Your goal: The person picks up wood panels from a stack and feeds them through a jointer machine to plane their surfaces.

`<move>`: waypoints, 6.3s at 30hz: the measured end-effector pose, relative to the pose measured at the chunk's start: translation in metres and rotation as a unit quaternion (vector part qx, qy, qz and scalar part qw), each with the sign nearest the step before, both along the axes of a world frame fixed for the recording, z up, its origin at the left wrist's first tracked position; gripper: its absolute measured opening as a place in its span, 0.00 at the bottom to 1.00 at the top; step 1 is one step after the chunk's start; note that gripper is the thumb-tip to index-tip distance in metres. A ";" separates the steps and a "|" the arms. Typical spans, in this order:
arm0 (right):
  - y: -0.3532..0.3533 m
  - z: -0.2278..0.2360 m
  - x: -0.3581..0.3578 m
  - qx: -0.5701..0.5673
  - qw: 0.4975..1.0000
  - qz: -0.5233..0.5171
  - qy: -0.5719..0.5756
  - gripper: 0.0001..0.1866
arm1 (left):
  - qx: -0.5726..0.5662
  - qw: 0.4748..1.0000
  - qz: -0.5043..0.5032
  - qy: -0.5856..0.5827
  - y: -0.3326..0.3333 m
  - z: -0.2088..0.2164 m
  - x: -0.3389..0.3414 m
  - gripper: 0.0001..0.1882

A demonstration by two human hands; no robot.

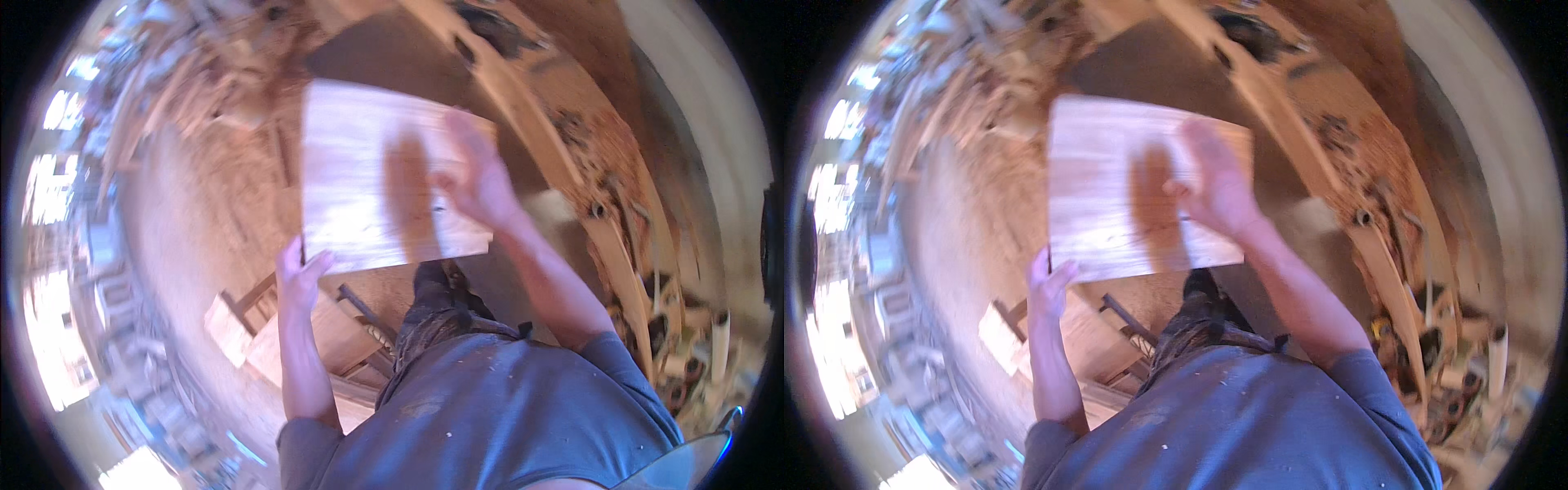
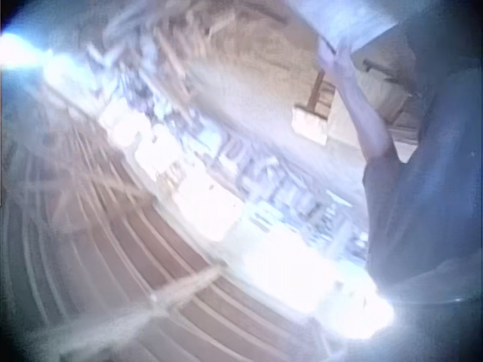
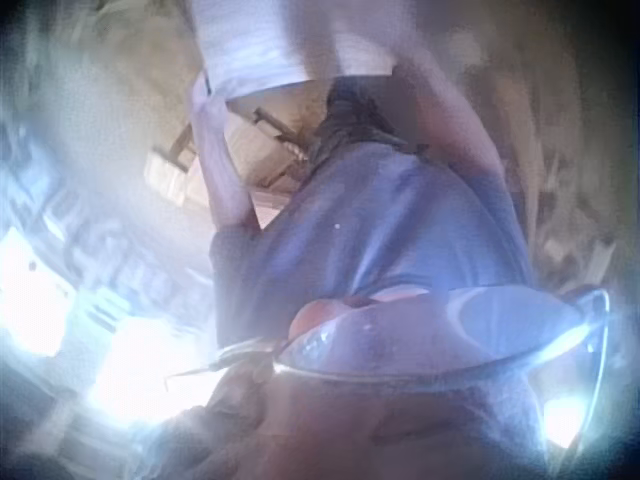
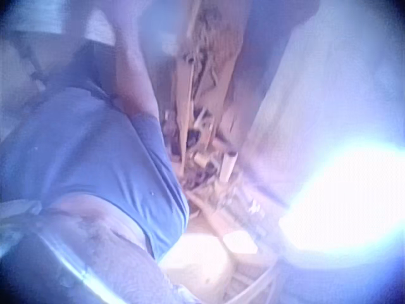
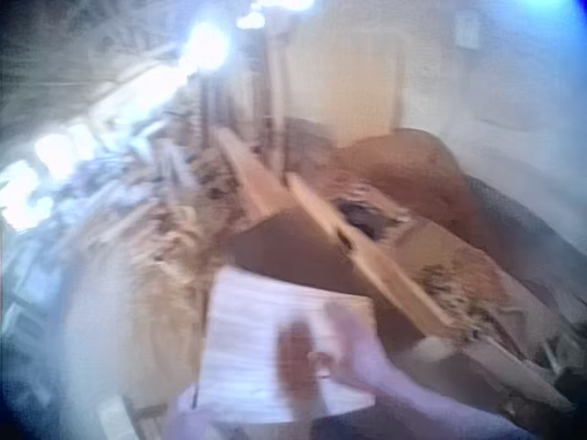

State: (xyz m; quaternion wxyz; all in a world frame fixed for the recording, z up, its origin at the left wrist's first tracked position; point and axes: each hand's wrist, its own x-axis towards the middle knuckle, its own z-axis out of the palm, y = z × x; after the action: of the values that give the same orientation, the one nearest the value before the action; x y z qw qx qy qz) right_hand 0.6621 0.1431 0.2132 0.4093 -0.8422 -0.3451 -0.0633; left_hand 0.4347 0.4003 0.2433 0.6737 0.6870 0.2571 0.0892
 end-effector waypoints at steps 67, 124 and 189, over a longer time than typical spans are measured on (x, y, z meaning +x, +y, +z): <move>-0.074 -0.157 -0.010 -0.239 0.963 -0.116 -0.043 0.38 | 0.233 0.930 0.158 0.236 -0.100 -0.181 0.116 0.56; 0.001 -0.145 0.075 -0.071 0.984 -0.159 0.035 0.39 | 0.425 0.827 -0.025 0.367 -0.026 -0.185 0.394 0.77; 0.111 -0.155 0.184 -0.049 0.985 -0.162 0.026 0.40 | 0.455 0.824 -0.010 0.336 0.100 -0.193 0.505 0.77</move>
State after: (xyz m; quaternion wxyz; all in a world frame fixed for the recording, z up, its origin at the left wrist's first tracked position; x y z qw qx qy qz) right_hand 0.8461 0.2541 0.0577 0.3602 -0.9076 -0.1958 -0.0901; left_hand 0.9393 0.5000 0.0505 0.1568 0.9058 0.3908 -0.0475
